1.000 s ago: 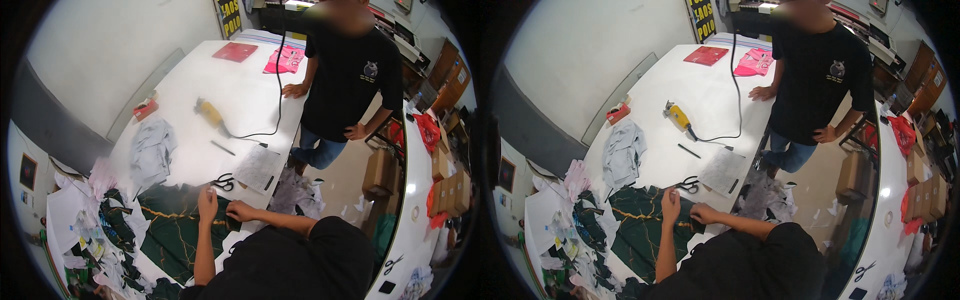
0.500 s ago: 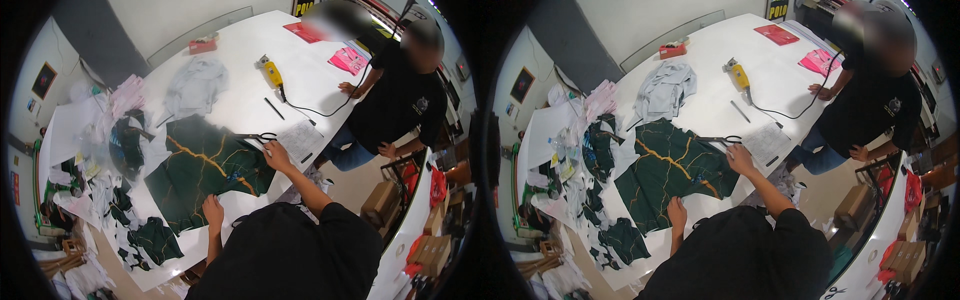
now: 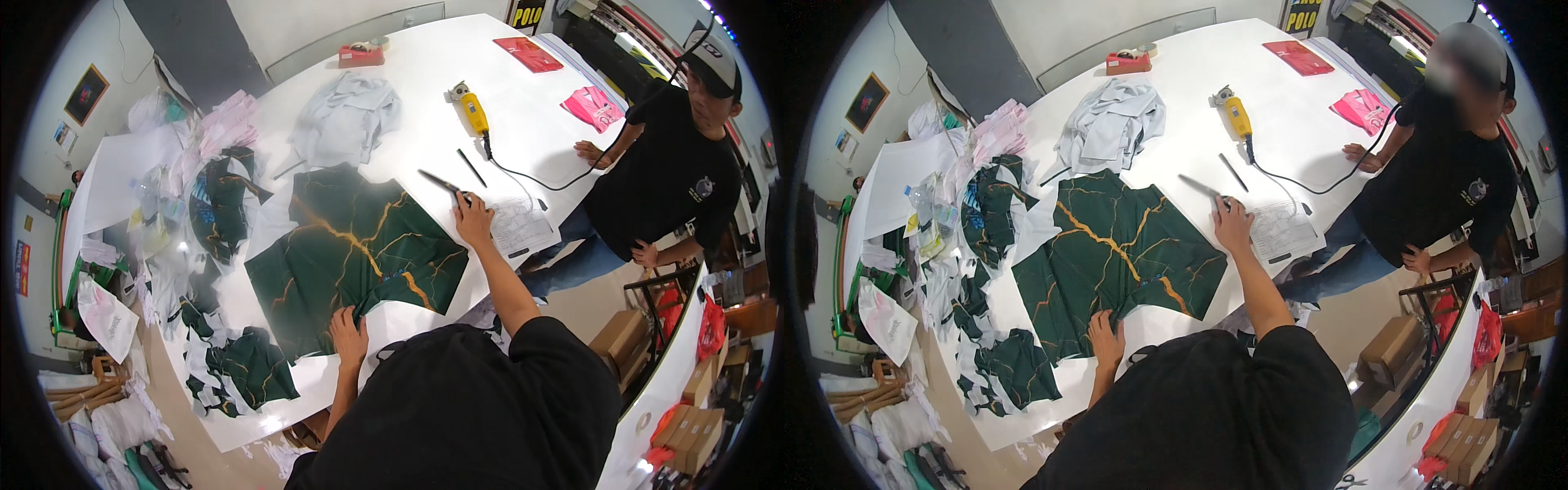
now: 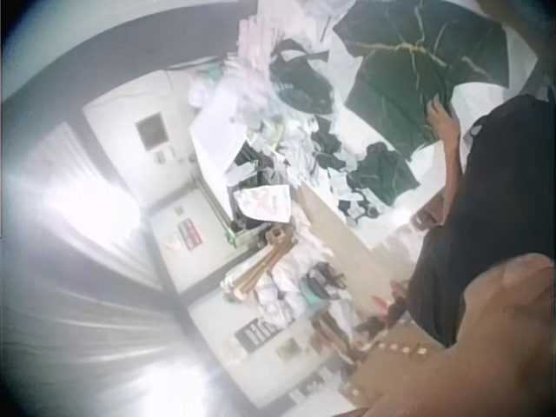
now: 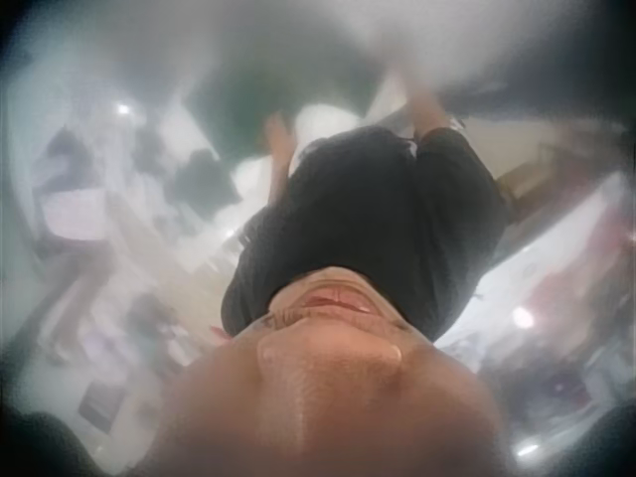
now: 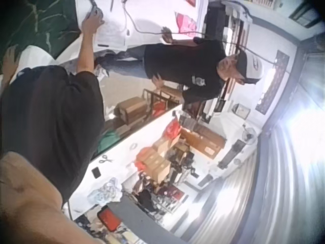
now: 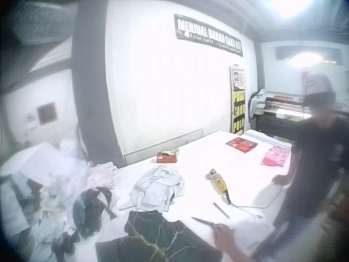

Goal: The person uses a template to mark a piece of white fabric with a pen and then cuts along the marked lines with scissors, later unfolding and smoothing a larger piece of green patterned fabric.

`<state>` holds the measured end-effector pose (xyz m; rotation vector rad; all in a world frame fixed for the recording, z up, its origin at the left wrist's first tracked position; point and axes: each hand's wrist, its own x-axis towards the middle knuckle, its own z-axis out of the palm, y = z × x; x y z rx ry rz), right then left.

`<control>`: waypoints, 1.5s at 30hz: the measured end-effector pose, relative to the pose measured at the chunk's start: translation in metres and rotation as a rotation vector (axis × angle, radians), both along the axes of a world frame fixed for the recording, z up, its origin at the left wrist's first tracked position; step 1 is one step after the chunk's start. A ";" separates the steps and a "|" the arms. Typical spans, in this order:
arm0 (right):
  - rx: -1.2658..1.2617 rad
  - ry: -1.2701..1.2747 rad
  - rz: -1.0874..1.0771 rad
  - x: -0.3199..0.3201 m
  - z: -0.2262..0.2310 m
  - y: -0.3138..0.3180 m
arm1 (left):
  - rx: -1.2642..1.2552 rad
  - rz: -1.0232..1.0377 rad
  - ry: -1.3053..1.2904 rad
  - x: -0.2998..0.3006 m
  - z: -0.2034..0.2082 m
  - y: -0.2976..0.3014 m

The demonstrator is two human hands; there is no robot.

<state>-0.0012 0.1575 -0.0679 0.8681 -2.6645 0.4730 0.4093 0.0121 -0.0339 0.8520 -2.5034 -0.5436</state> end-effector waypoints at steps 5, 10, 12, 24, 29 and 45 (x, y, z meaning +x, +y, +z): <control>0.057 0.086 -0.052 -0.005 0.010 -0.005 | -0.003 0.058 0.082 -0.003 -0.014 -0.005; -0.196 -0.187 0.475 0.095 0.027 0.024 | 0.166 0.170 0.136 -0.014 -0.005 -0.008; -0.136 -0.306 0.728 0.151 0.044 0.051 | 0.165 0.178 0.137 -0.019 0.000 -0.008; -0.382 -1.075 0.553 0.068 0.129 0.067 | 0.018 0.013 -0.157 0.071 0.044 -0.065; 0.026 -0.944 0.660 -0.009 0.197 0.005 | -0.030 0.268 0.020 0.085 0.029 -0.152; -0.606 -0.249 0.587 -0.083 0.333 -0.031 | -0.396 0.383 -0.106 0.168 0.357 -0.139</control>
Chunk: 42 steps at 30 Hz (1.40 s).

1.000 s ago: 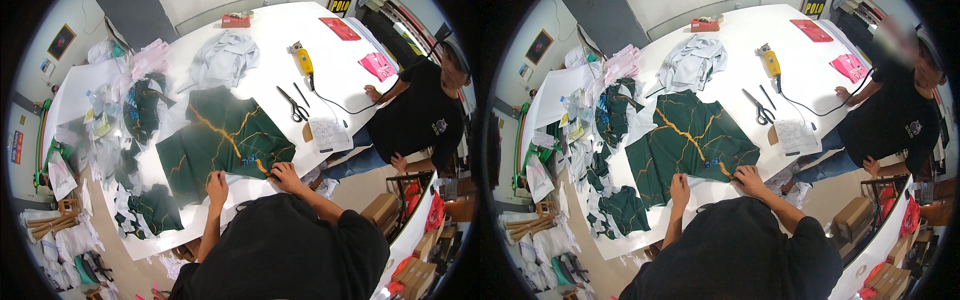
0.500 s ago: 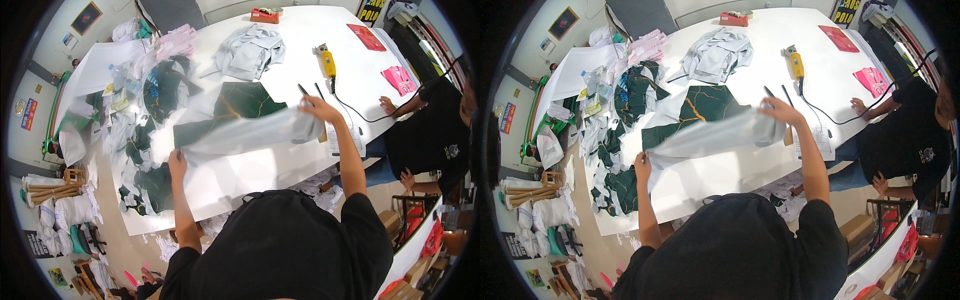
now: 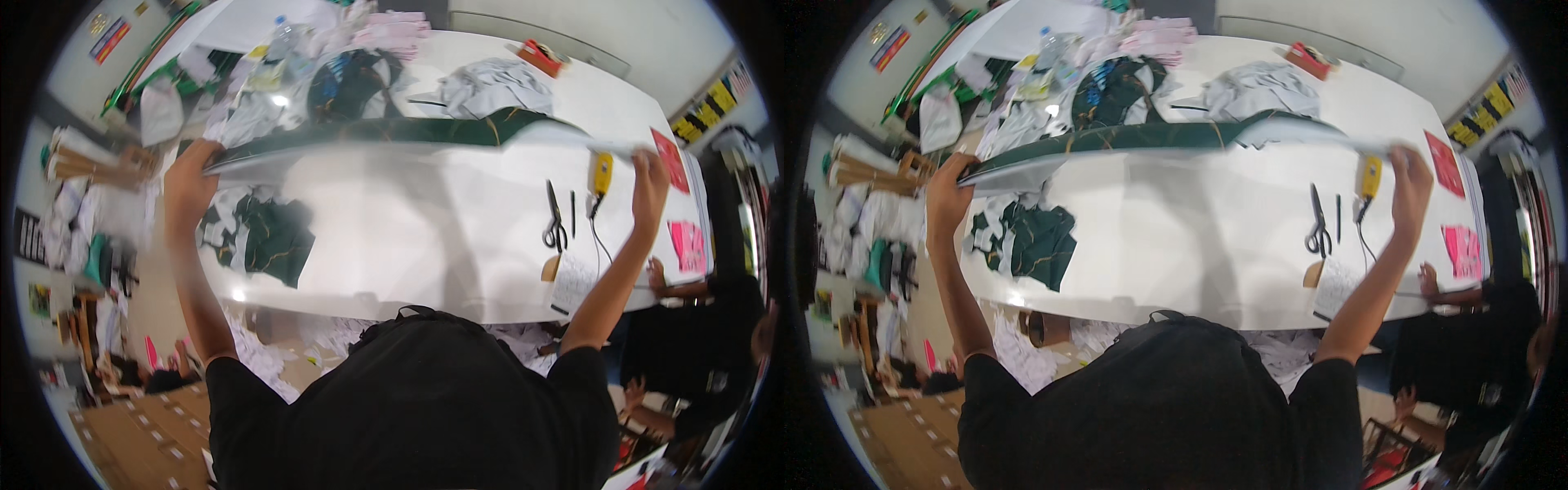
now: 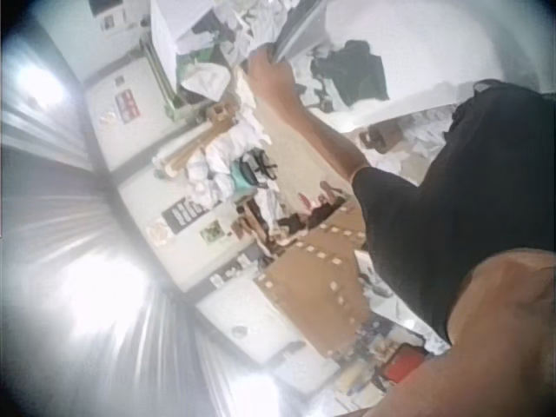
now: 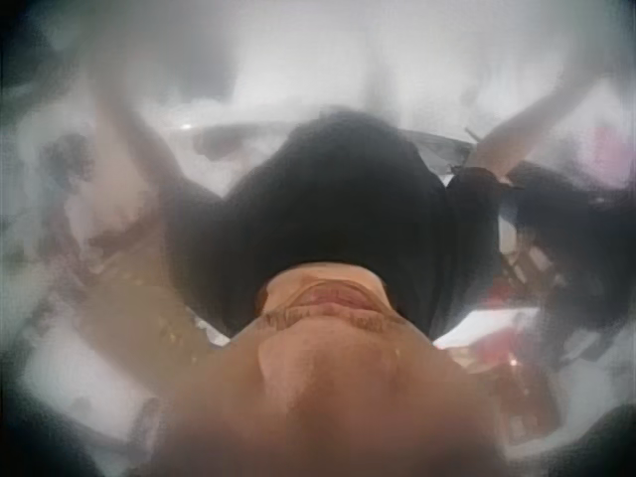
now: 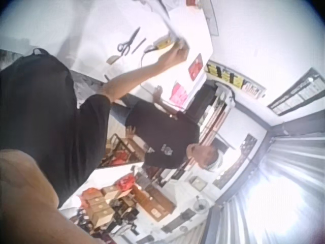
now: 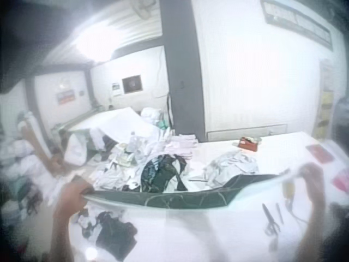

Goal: The person uses a template to mark a piece of white fabric with a pen and then cuts along the marked lines with scissors, later unfolding and smoothing a larger piece of green patterned fabric.

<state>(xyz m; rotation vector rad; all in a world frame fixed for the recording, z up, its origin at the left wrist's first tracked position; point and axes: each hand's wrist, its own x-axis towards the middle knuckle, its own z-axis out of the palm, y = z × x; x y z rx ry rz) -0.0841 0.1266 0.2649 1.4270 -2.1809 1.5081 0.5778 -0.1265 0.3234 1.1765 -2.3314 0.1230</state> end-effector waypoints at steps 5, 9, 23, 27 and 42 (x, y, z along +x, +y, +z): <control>0.075 -0.473 0.213 0.019 -0.104 0.060 | 0.517 0.309 0.117 0.076 -0.086 0.041; 0.179 -0.774 0.310 0.043 -0.179 0.074 | 0.699 0.190 0.296 0.119 -0.196 0.085; 0.565 -0.931 0.387 0.028 -0.267 0.108 | 1.292 0.259 0.286 0.122 -0.280 0.079; 0.637 -0.975 0.410 0.004 -0.252 0.081 | 1.311 0.216 0.478 0.129 -0.282 0.046; 0.578 -0.732 0.115 -0.055 -0.302 -0.161 | 0.860 0.477 0.857 0.069 -0.385 -0.176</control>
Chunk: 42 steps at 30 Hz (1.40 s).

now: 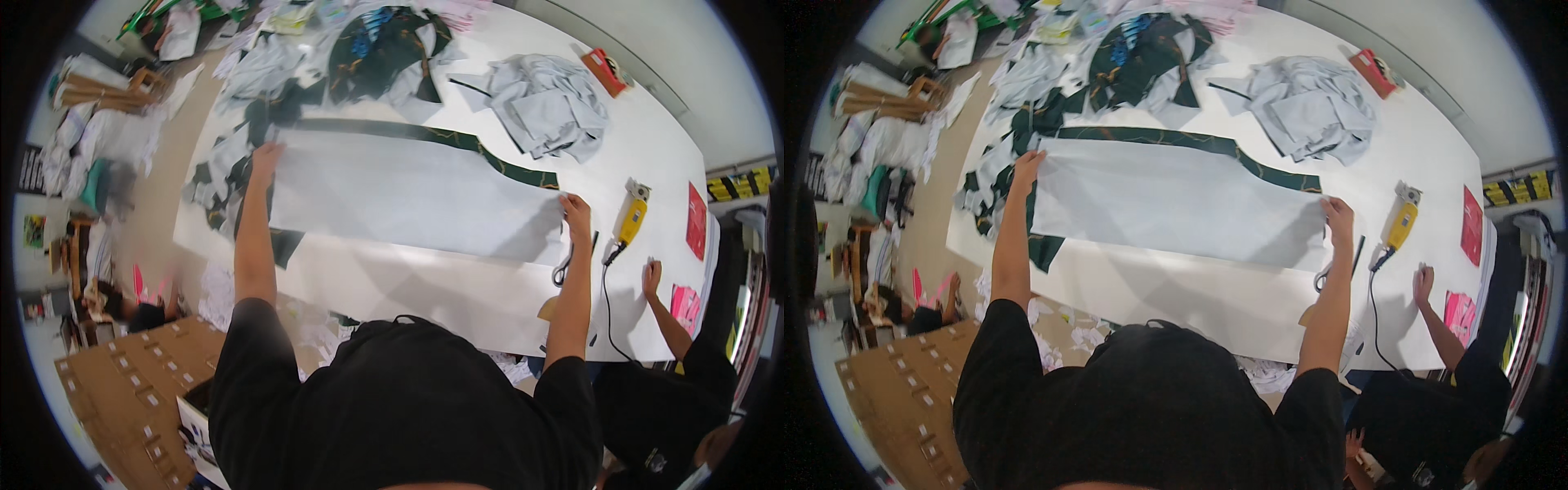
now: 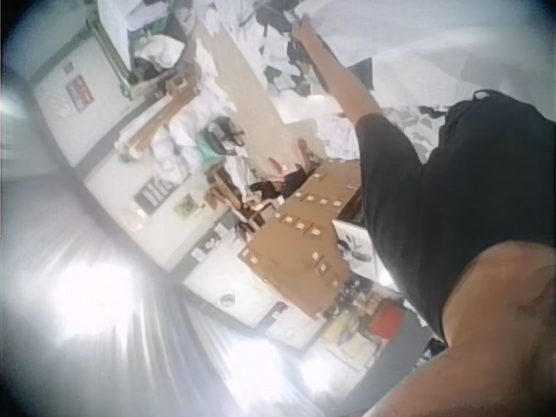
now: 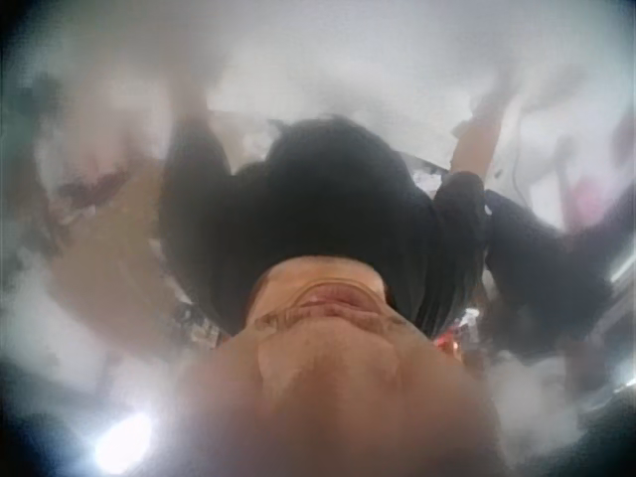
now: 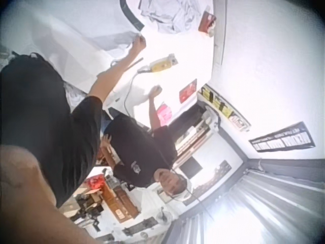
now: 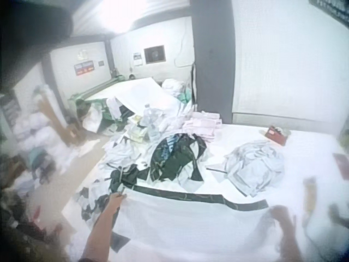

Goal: The person uses a template to mark a piece of white fabric with a pen and then cuts along the marked lines with scissors, later unfolding and smoothing a larger piece of green patterned fabric.

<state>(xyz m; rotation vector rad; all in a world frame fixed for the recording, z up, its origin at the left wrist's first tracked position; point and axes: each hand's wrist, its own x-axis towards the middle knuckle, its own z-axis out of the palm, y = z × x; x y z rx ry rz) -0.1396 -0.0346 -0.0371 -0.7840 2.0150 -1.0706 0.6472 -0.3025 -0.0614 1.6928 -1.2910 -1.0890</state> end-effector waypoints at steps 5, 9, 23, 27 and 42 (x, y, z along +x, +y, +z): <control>-0.026 0.291 0.054 -0.022 -0.031 -0.040 | -0.161 0.023 -0.333 -0.022 -0.035 -0.043; 0.029 0.418 0.097 -0.020 -0.031 -0.058 | -0.174 0.083 -0.356 -0.025 -0.043 -0.051; 0.106 0.483 0.016 -0.023 -0.029 -0.071 | -0.244 0.069 -0.524 -0.056 -0.026 -0.072; 0.099 0.483 -0.020 -0.023 -0.031 -0.071 | -0.214 0.053 -0.494 -0.046 -0.034 -0.079; 0.096 0.493 -0.030 -0.020 -0.025 -0.068 | -0.106 0.045 -0.336 -0.058 -0.036 -0.101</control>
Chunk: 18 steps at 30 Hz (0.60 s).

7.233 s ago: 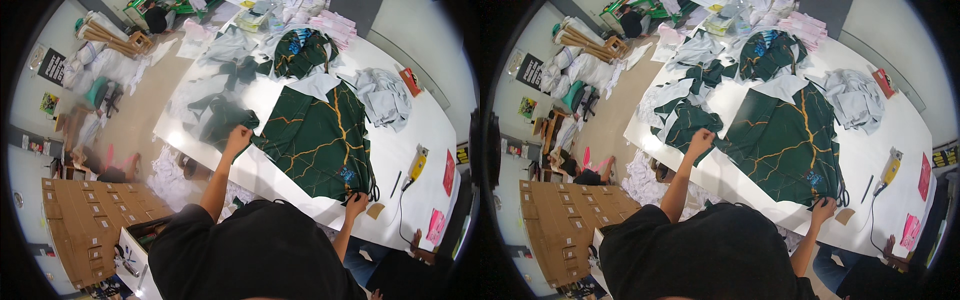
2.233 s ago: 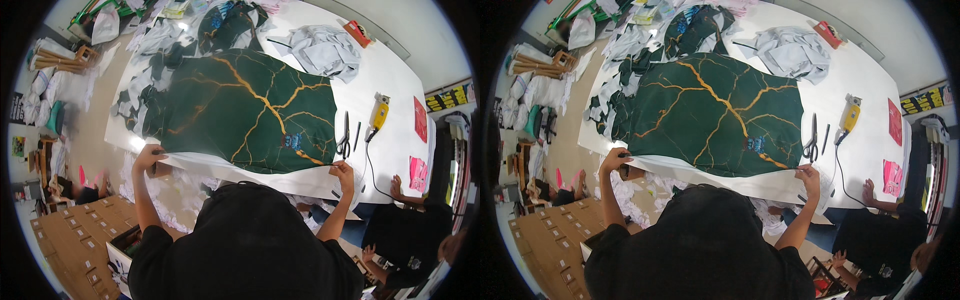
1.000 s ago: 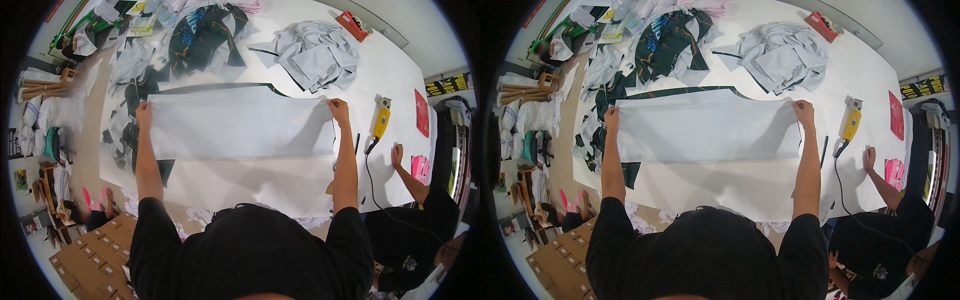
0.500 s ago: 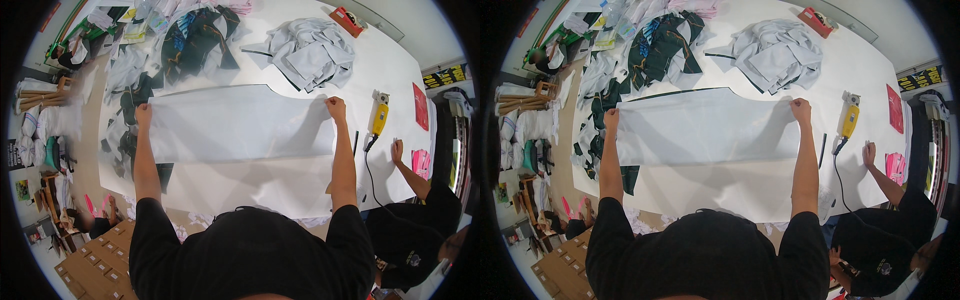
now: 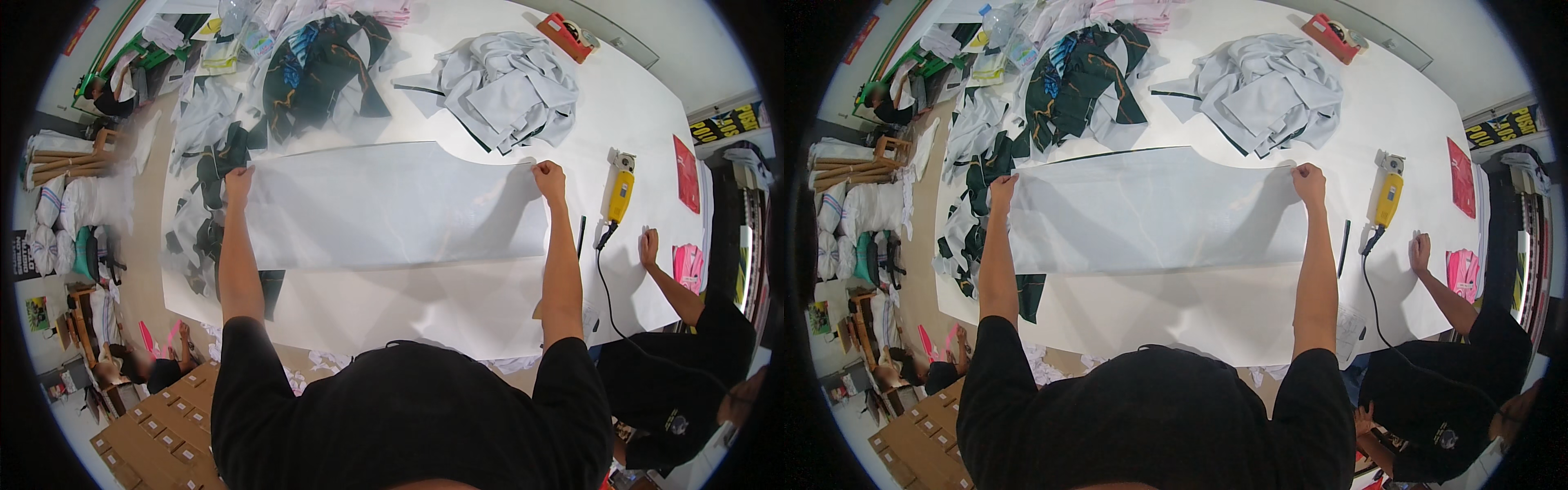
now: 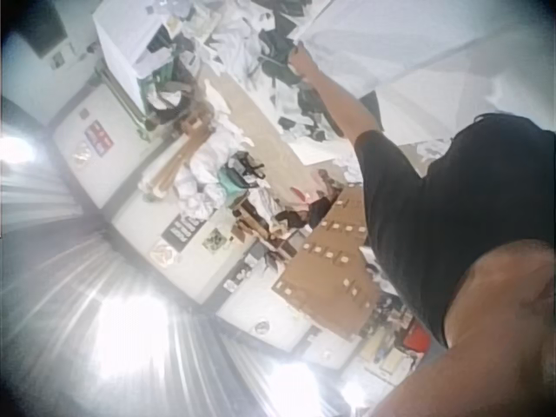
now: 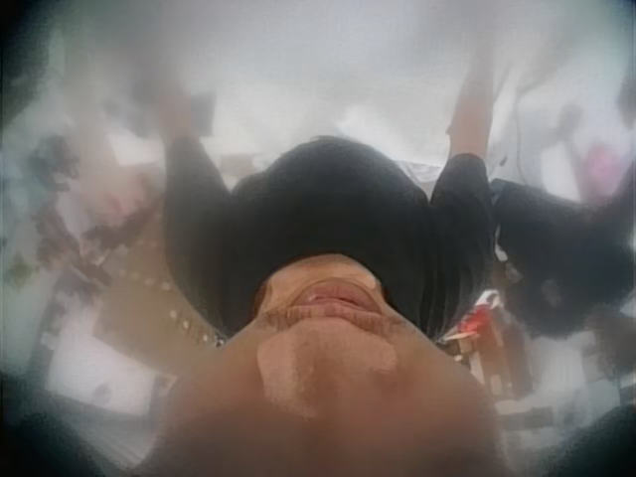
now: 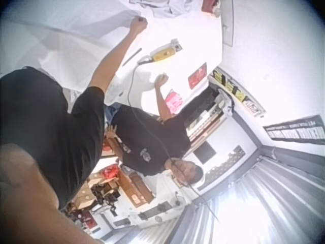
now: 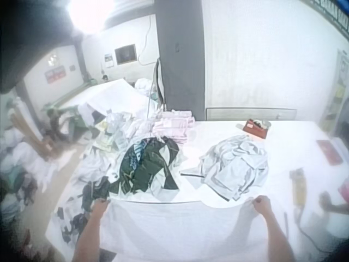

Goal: The person uses a template to mark a piece of white fabric with a pen and then cuts along the marked lines with scissors, later unfolding and smoothing a larger piece of green patterned fabric.

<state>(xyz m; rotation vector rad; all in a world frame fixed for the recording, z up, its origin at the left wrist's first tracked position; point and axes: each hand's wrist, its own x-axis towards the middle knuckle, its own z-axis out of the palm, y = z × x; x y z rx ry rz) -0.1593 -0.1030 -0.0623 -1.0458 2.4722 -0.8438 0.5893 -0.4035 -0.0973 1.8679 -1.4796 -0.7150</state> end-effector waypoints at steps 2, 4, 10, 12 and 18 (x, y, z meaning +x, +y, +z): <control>-0.005 -0.007 0.007 0.000 0.000 0.001 | -0.035 0.053 -0.033 0.001 -0.001 0.000; -0.008 0.002 0.008 -0.003 -0.003 0.005 | -0.045 0.079 -0.080 -0.010 -0.006 0.000; 0.009 -0.004 -0.008 0.003 0.000 -0.002 | -0.084 0.082 -0.243 -0.004 0.000 0.001; -0.023 0.059 0.007 0.001 -0.006 -0.001 | -0.034 0.042 -0.279 -0.009 0.007 0.000; -0.113 0.478 0.198 0.059 0.010 0.010 | -0.298 -0.245 -0.590 -0.075 0.024 0.057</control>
